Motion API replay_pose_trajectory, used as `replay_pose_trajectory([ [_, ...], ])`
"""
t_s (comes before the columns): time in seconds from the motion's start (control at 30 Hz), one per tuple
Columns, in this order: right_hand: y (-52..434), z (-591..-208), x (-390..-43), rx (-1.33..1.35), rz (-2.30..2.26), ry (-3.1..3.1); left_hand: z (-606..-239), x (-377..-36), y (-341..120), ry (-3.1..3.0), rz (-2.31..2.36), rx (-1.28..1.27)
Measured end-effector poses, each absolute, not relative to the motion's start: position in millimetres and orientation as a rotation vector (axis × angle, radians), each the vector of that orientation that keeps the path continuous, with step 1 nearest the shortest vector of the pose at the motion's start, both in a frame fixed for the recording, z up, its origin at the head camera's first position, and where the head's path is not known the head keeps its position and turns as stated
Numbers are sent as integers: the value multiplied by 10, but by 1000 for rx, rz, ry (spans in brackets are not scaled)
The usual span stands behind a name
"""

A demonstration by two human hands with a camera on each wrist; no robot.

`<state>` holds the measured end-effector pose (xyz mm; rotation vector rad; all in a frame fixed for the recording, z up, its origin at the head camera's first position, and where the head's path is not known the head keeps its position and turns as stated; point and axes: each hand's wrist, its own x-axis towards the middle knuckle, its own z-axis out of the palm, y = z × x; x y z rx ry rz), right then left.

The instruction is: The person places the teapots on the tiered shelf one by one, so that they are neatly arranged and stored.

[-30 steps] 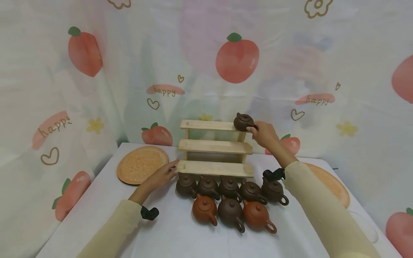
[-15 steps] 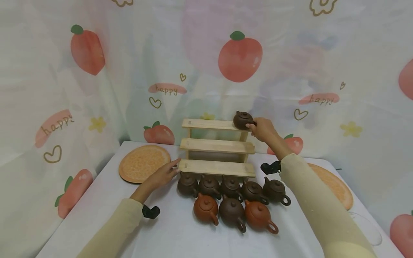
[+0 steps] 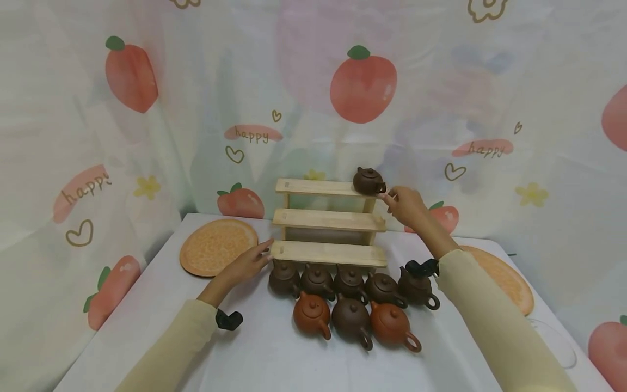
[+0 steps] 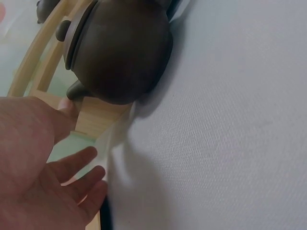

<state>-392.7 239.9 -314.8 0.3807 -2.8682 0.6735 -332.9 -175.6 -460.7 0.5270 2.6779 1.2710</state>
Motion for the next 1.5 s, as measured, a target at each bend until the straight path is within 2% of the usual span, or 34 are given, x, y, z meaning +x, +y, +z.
replay_pose_trajectory([
  [0.47, 2798, -3524, -3127, 453, 596, -2907, -4570, -3309, -1714, 2688, 1239, 542],
  [0.67, 2895, -3749, -2819, 331, 396, -3065, -4560, -3296, -1752, 2692, 1244, 535],
  [0.87, 3025, -3862, -2550, 173, 454, -3162, -4611, -3314, -1735, 2657, 1288, 527],
  [1.03, 3100, -4006, -2397, 112, 451, -3213, -4627, -3311, -1735, 2650, 1299, 501],
  [1.5, 3176, -4335, -2293, 242, 430, -3135, -4633, -3294, -1731, 2680, 1280, 512],
])
